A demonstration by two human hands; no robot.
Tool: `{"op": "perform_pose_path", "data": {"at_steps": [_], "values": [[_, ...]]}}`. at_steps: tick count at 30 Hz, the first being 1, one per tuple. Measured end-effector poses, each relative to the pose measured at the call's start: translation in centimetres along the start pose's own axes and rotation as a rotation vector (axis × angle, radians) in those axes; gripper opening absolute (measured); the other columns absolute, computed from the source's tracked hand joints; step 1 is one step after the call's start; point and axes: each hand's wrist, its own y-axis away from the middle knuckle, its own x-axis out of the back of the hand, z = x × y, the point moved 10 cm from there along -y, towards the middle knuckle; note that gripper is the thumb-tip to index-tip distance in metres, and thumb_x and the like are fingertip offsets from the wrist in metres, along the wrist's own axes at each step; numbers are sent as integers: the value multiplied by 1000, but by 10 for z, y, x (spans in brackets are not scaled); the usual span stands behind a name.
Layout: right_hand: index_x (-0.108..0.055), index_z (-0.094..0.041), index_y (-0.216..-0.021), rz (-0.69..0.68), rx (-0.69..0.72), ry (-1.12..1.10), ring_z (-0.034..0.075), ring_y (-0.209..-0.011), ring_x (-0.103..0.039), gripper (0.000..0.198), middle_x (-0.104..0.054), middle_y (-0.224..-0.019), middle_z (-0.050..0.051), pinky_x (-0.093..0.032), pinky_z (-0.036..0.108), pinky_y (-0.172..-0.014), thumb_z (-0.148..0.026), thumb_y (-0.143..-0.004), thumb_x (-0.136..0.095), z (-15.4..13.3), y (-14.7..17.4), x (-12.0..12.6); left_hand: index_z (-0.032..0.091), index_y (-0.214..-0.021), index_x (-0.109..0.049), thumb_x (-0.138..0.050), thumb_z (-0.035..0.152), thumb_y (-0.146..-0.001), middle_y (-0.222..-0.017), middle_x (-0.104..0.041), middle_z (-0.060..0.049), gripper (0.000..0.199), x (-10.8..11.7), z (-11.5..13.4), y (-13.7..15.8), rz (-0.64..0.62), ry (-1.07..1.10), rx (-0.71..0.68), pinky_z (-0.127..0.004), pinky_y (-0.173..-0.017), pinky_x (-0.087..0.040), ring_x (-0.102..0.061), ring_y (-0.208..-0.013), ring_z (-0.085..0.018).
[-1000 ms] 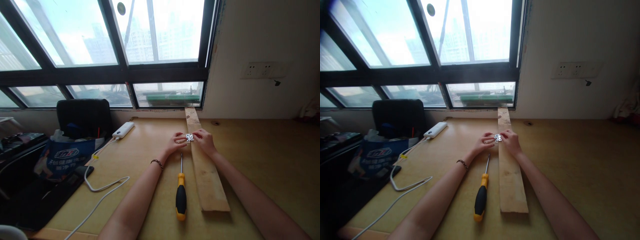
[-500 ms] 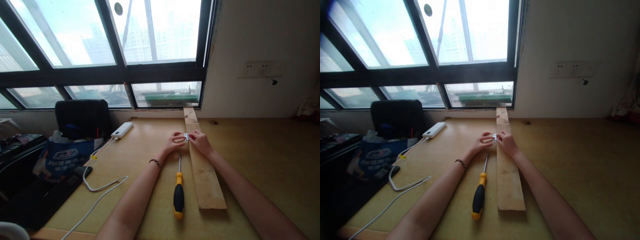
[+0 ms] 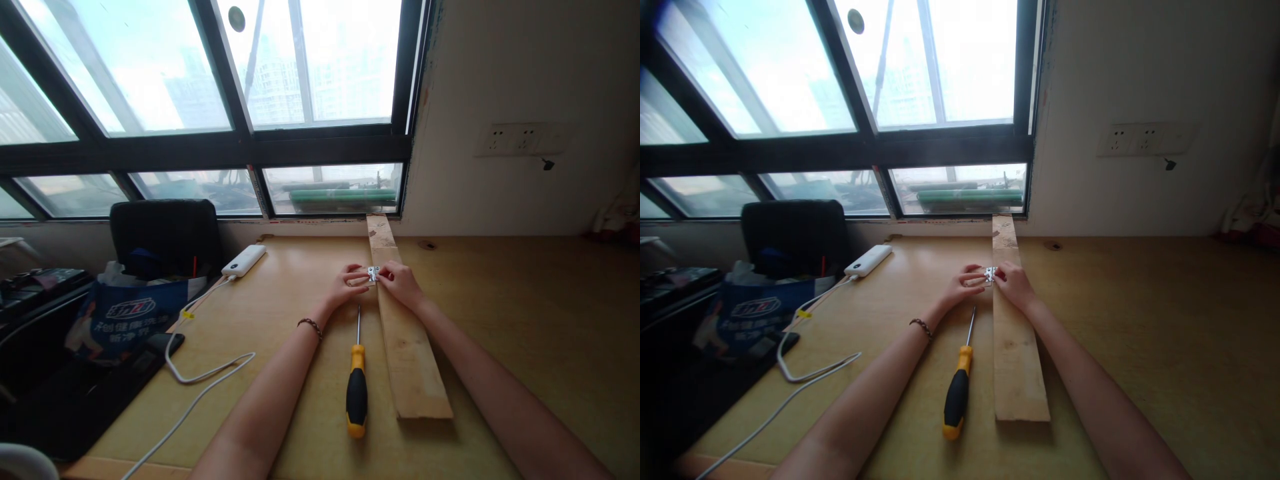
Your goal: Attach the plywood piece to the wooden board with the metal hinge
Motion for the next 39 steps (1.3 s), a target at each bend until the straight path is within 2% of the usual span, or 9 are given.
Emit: {"op": "perform_pose_path", "data": {"at_steps": [4,6,10,13,18,27,33,35,39], "values": [[-57,-17,-67,-10,-14,12,13,-61,-52,10,-56,-69,2,-42,27,-60,-24,-75,-56,1,1,-1,22,-95,-67,-74,31,-56,-120,-45,-7,40,-1,-3,1,3,37,18,-39,-105,-29,-41,-118,-25],[-59,-17,-81,-6,-6,1,16,-72,-55,12,-59,-81,5,-45,30,-68,-27,-75,-56,-1,1,0,21,-95,-67,-74,32,-56,-120,-44,-7,41,-3,-3,1,-9,70,27,-40,-104,-32,-41,-118,-25],[-44,-18,-120,-64,57,-13,26,-108,-44,63,-52,-114,12,-38,41,-91,-38,-64,-67,-5,0,-8,19,-94,-67,-74,34,-56,-122,-41,-8,41,-4,-5,1,-19,128,45,-41,-98,-38,-44,-114,-25],[-34,-17,-129,-182,61,-31,27,-116,-38,81,-51,-118,12,-34,43,-95,-41,-59,-69,0,-3,-24,19,-92,-68,-74,32,-56,-120,-43,-8,39,-2,-1,0,-15,46,-7,-41,-101,-34,-43,-114,-24],[-34,-17,-129,-279,47,-81,25,-111,-42,84,-57,-109,10,-36,40,-93,-39,-58,-71,11,-13,-38,21,-93,-68,-74,33,-57,-118,-44,-8,39,1,3,-1,5,-18,-39,-38,-101,-34,-42,-114,-23],[-46,-16,-116,-239,45,-124,24,-106,-48,69,-58,-106,11,-40,37,-88,-37,-55,-72,14,-15,-35,25,-108,-60,-72,34,-58,-121,-43,-6,52,3,19,0,13,-103,-57,-37,-102,-29,-39,-117,-24],[-52,-16,-106,-243,23,-143,24,-101,-51,60,-57,-105,10,-41,37,-84,-39,-55,-73,15,-16,-33,28,-132,-24,-78,33,-47,-135,-23,-10,102,30,-4,16,279,-64,114,-34,-94,-36,-35,-120,-25],[-53,-16,-104,-245,25,-151,24,-100,-51,59,-56,-106,11,-42,37,-84,-40,-55,-73,15,-16,-33,26,-129,-24,-75,35,-51,-134,-24,-12,94,46,-11,29,414,-43,197,-32,-89,-39,-38,-117,-23],[-53,-15,-104,-225,24,-175,23,-100,-52,60,-56,-106,11,-41,37,-86,-39,-53,-74,16,-16,-32,16,-104,-47,-65,43,-61,-103,-51,-10,54,70,-3,64,619,-249,410,-30,-74,-42,-53,-87,-18]]}}
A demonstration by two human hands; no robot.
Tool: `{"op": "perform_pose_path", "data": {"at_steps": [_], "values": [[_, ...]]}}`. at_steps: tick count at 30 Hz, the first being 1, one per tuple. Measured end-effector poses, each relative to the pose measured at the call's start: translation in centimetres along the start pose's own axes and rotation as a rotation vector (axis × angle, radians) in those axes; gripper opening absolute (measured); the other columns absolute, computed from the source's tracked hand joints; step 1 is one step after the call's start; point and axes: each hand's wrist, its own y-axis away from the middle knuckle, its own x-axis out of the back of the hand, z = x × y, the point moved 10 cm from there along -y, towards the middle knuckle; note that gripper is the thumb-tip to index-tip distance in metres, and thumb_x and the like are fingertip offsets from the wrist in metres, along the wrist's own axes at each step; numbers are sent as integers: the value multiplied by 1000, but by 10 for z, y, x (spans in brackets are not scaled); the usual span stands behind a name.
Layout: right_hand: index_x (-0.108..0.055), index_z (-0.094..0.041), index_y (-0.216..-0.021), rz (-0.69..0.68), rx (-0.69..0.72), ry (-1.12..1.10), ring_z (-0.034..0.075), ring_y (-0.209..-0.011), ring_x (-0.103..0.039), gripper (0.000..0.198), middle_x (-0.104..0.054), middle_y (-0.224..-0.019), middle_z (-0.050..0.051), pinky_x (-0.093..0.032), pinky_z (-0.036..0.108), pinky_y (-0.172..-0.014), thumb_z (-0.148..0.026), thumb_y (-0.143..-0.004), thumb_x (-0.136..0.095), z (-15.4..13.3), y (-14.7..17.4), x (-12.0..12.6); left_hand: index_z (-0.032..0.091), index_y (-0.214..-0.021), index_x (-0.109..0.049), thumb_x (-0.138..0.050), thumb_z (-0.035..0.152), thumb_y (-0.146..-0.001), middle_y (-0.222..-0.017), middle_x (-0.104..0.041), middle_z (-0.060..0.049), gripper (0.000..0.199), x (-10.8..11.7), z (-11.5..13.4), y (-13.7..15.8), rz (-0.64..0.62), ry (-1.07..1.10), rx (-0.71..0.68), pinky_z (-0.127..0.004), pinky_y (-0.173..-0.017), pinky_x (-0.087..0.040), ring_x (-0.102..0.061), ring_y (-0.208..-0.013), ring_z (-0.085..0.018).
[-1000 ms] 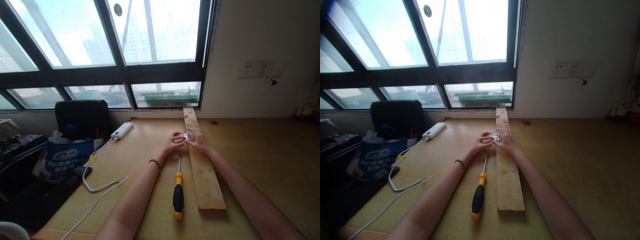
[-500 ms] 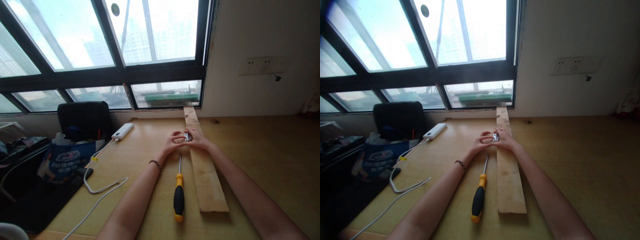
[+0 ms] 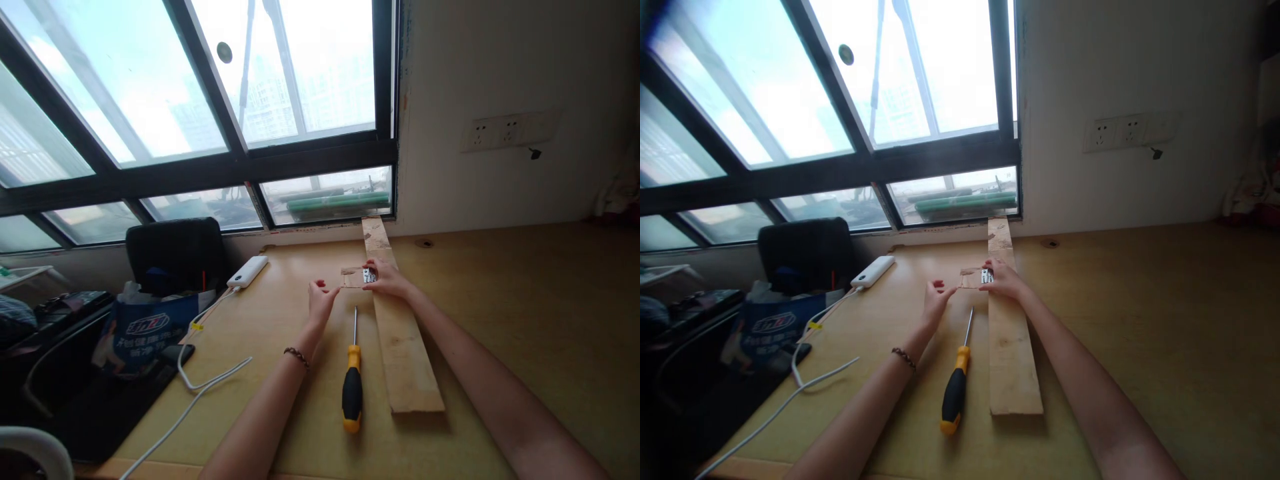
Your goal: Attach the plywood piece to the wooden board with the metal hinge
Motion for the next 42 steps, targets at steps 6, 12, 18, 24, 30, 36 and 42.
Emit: {"op": "perform_pose_path", "data": {"at_steps": [6,12,18,24,30,36,42], "values": [[-51,-16,-104,15,-10,-26,24,-98,-53,63,-59,-101,10,-42,37,-83,-35,-50,-77,1,1,2,18,-43,-48,-57,60,-57,-41,-45,-1,45,-43,24,68,-552,-627,-59,-27,-52,-36,-49,-48,-17],[-51,-15,-102,21,-13,-35,24,-98,-52,62,-60,-101,10,-42,37,-84,-35,-49,-77,3,1,1,17,-39,-46,-60,31,-60,-37,-42,1,28,-61,23,95,-727,-682,8,-26,-51,-35,-48,-45,-15],[-51,-16,-102,11,-29,-32,23,-99,-53,61,-58,-105,10,-42,37,-84,-36,-50,-76,3,2,0,15,-62,-49,-53,38,-73,-57,-54,-1,26,-41,63,65,-758,225,251,-29,-62,-45,-58,-57,-14],[-48,-16,-106,14,-41,-58,24,-101,-52,66,-60,-101,10,-42,37,-84,-36,-49,-77,4,1,0,18,-82,-48,-35,44,-85,-58,-50,1,29,-20,111,-4,-411,800,345,-28,-55,-47,-54,-52,-10],[-50,-16,-104,4,-37,-48,23,-98,-54,66,-58,-103,9,-42,35,-83,-39,-48,-77,6,0,-2,15,-82,-43,-30,33,-89,-55,-39,4,23,-32,103,-38,-185,1155,533,-15,-38,-38,-38,-38,-4],[-52,-17,-104,4,-21,-29,23,-99,-53,65,-58,-103,9,-42,36,-84,-40,-49,-77,4,-1,-1,5,-101,-42,-33,4,-81,-76,-55,-11,22,-38,67,-39,-230,1210,765,-26,-54,-52,-59,-61,-14],[-55,-17,-103,-23,-10,36,22,-96,-53,59,-55,-106,9,-42,35,-83,-41,-53,-75,1,0,-3,8,-106,-47,-37,16,-85,-82,-59,-13,25,-34,72,-40,-287,1398,773,-25,-52,-55,-62,-68,-15]]}}
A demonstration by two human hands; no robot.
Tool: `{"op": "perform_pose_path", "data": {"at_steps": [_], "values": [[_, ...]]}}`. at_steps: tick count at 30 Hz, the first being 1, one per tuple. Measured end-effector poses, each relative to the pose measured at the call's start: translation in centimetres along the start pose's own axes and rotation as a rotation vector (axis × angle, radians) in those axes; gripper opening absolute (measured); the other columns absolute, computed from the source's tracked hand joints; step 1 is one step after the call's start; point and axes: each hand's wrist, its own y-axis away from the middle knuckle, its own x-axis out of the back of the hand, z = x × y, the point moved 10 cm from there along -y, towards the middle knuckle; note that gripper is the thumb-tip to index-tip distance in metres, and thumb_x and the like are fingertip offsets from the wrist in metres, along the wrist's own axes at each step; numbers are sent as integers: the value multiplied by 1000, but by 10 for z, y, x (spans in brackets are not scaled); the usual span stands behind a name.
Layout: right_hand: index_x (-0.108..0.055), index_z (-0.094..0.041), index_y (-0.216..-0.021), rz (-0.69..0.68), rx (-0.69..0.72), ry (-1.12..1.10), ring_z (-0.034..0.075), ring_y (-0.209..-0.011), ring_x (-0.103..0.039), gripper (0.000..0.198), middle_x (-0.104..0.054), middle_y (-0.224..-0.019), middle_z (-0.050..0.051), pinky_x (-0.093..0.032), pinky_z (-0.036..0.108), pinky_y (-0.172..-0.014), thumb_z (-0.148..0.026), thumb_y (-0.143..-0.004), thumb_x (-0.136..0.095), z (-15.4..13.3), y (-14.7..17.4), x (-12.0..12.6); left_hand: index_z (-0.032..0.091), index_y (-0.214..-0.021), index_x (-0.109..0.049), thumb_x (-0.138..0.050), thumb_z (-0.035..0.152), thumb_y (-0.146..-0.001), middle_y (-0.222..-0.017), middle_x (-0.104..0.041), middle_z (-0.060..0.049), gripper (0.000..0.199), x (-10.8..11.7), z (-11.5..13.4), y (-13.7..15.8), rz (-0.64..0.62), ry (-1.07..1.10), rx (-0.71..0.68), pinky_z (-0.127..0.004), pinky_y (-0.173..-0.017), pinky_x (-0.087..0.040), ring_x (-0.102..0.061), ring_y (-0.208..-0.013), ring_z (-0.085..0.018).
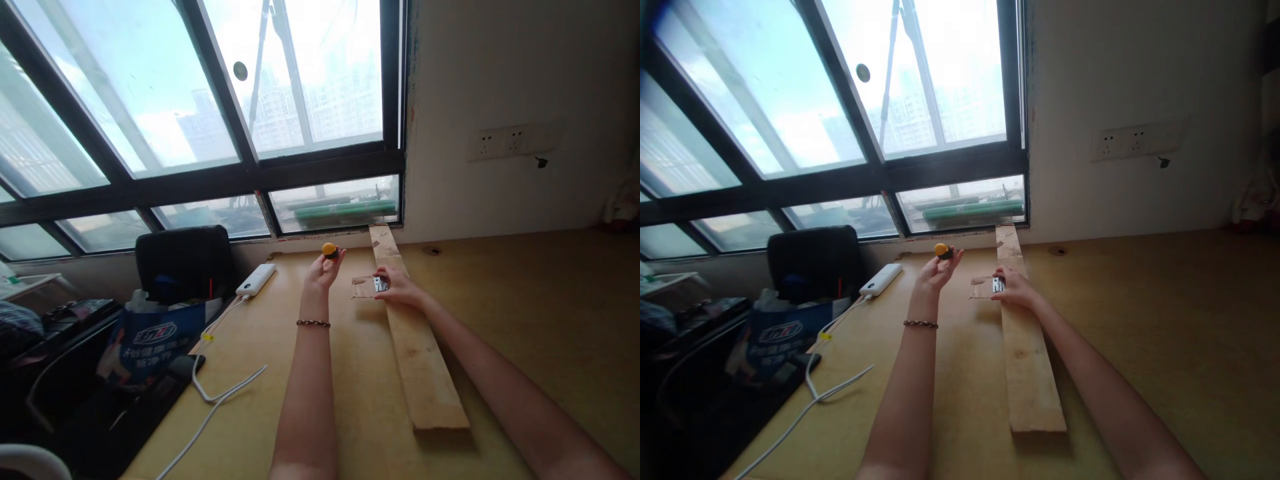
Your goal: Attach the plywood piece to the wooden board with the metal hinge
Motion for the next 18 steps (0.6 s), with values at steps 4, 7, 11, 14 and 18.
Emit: {"op": "perform_pose_path", "data": {"at_steps": [4,7,11,14,18], "values": [[-54,-16,-105,2,3,-4,23,-96,-53,61,-56,-104,10,-42,35,-83,-41,-53,-75,-2,0,1,11,-95,-54,-46,10,-79,-74,-59,-9,18,5,18,1,41,-74,-190,-20,-50,-53,-61,-62,-12],[-54,-16,-104,6,0,-9,23,-97,-53,62,-56,-105,10,-41,36,-83,-40,-52,-75,-2,0,1,10,-85,-58,-45,7,-75,-66,-57,-7,16,6,28,4,55,-189,-299,-15,-46,-50,-58,-54,-9],[-54,-16,-104,4,-1,-17,23,-98,-53,61,-54,-107,11,-41,36,-85,-40,-52,-75,-1,0,0,8,-78,-59,-41,14,-75,-61,-56,-8,20,1,35,7,23,-233,-354,-16,-46,-49,-56,-50,-9],[-50,-15,-107,13,-4,-44,23,-99,-53,66,-56,-107,11,-42,35,-85,-39,-51,-76,1,0,0,7,-80,-60,-36,15,-74,-66,-59,-10,26,-10,38,11,-67,-167,-395,-24,-59,-53,-62,-64,-15],[-50,-16,-105,8,0,-44,23,-98,-54,64,-57,-105,10,-42,36,-84,-39,-51,-76,2,0,-1,12,-93,-59,-42,1,-66,-79,-63,-8,34,-38,41,25,-303,-202,-499,-25,-74,-51,-62,-85,-16]]}}
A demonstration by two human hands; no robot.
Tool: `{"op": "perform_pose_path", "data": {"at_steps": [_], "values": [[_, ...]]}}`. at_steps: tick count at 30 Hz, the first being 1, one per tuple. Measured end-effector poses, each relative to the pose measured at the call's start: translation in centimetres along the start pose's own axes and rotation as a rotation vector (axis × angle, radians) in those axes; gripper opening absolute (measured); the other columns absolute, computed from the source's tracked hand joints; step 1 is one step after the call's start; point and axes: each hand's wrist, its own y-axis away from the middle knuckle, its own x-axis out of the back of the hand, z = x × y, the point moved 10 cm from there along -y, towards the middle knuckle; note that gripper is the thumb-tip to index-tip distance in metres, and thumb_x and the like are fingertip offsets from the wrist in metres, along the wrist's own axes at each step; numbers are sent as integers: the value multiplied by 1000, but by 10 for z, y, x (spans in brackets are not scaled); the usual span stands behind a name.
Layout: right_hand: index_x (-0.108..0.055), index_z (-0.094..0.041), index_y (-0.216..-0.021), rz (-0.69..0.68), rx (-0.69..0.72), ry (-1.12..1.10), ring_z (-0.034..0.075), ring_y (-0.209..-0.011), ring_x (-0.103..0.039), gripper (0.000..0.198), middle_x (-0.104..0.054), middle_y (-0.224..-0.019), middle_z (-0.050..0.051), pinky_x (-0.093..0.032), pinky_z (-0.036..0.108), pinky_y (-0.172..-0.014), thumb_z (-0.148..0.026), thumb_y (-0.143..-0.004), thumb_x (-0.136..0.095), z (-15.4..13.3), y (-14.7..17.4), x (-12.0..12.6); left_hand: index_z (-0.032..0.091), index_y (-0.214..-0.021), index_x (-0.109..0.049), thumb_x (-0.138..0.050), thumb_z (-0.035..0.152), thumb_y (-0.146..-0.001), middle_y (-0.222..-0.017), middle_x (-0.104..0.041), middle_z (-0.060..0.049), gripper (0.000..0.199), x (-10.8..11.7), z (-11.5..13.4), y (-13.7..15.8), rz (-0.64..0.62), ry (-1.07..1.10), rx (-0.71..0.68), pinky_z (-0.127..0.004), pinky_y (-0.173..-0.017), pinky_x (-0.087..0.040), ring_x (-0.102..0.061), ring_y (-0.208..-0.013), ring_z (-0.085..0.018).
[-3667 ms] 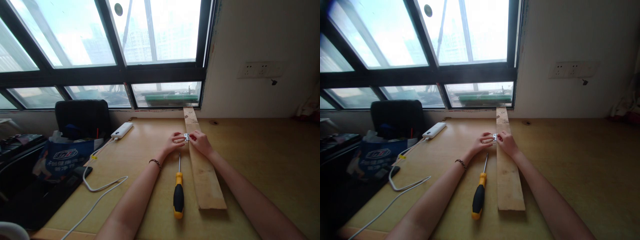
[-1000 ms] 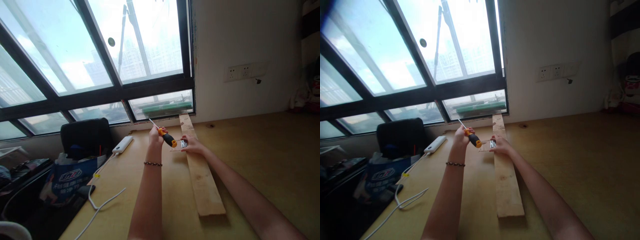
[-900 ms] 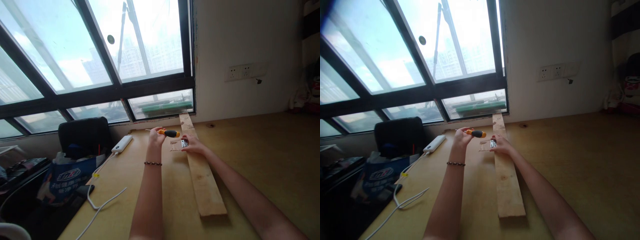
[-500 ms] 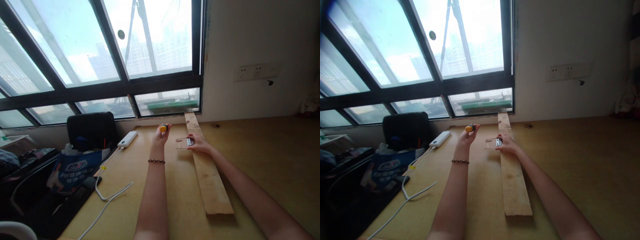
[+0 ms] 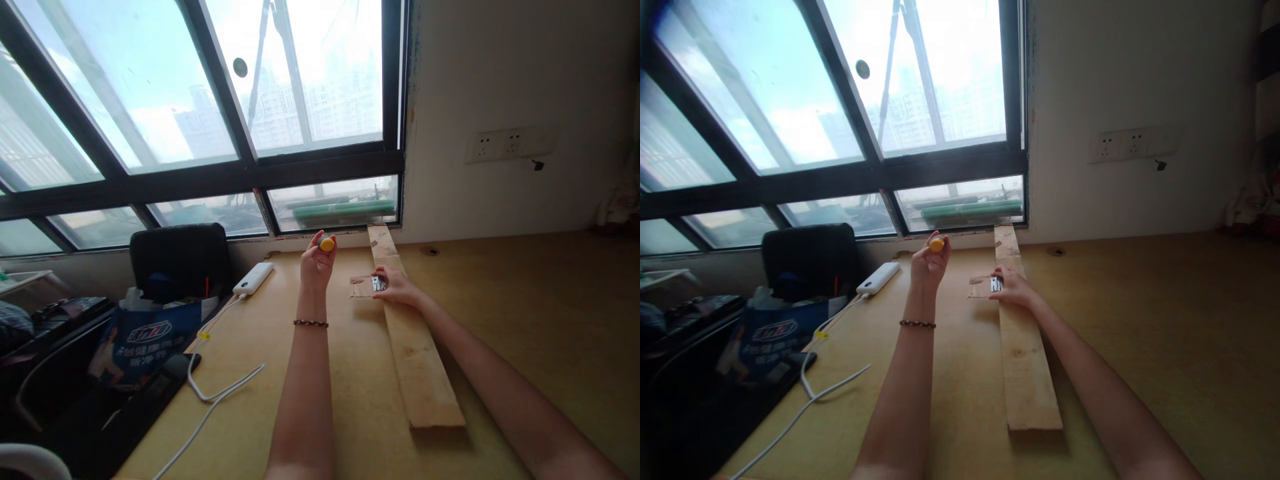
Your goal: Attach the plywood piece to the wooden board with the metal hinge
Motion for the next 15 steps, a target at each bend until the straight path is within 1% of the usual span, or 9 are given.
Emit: {"op": "perform_pose_path", "data": {"at_steps": [3,5,7,8,9,10,12,13,15], "values": [[-51,-16,-103,1,6,16,23,-98,-54,62,-56,-106,10,-42,36,-84,-40,-51,-76,0,0,0,18,-100,-57,-46,-6,-63,-91,-63,-6,46,-16,6,4,-131,-45,-53,-20,-79,-47,-59,-96,-13],[-51,-16,-103,3,5,22,23,-98,-53,62,-57,-105,10,-42,36,-84,-40,-51,-76,0,0,0,19,-99,-57,-50,-4,-66,-91,-62,-4,41,-17,8,5,-121,-45,-64,-15,-76,-47,-60,-91,-9],[-51,-16,-102,6,4,21,23,-99,-53,62,-57,-104,9,-42,36,-84,-39,-50,-76,0,0,1,17,-94,-59,-58,4,-69,-77,-61,-1,29,-15,6,6,-98,-88,-35,-10,-60,-47,-60,-68,-5],[-50,-17,-103,6,5,20,23,-99,-53,62,-58,-104,9,-41,35,-84,-39,-50,-76,0,0,1,15,-90,-59,-61,12,-69,-65,-58,1,21,-14,3,6,-80,-132,-20,-9,-48,-43,-55,-53,-3],[-50,-17,-102,5,6,19,23,-99,-53,62,-57,-104,9,-41,35,-85,-38,-51,-76,0,-1,1,12,-85,-60,-63,20,-70,-53,-51,3,18,-12,0,7,-64,-186,-3,-9,-37,-35,-45,-39,-1],[-50,-17,-102,5,4,22,23,-99,-52,61,-57,-105,10,-41,35,-85,-38,-51,-76,0,-1,1,10,-80,-60,-62,28,-70,-43,-43,6,21,-11,-4,7,-52,-241,19,-11,-30,-26,-33,-31,0],[-50,-16,-103,9,-7,26,23,-98,-53,63,-57,-106,10,-42,36,-84,-39,-50,-76,1,-1,2,9,-70,-58,-59,40,-70,-33,-27,10,31,-8,-14,7,-18,-334,66,-15,-25,-13,-17,-25,0],[-49,-16,-103,12,-15,24,23,-98,-53,64,-57,-106,11,-42,36,-84,-39,-50,-76,2,0,2,10,-66,-56,-58,42,-69,-32,-23,11,32,-5,-18,7,11,-372,80,-16,-26,-10,-14,-25,-1],[-47,-16,-105,13,-26,3,23,-99,-53,67,-59,-104,10,-42,36,-84,-38,-49,-77,3,0,2,12,-62,-52,-62,40,-65,-32,-23,11,30,2,-21,6,97,-440,67,-16,-27,-11,-16,-26,-1]]}}
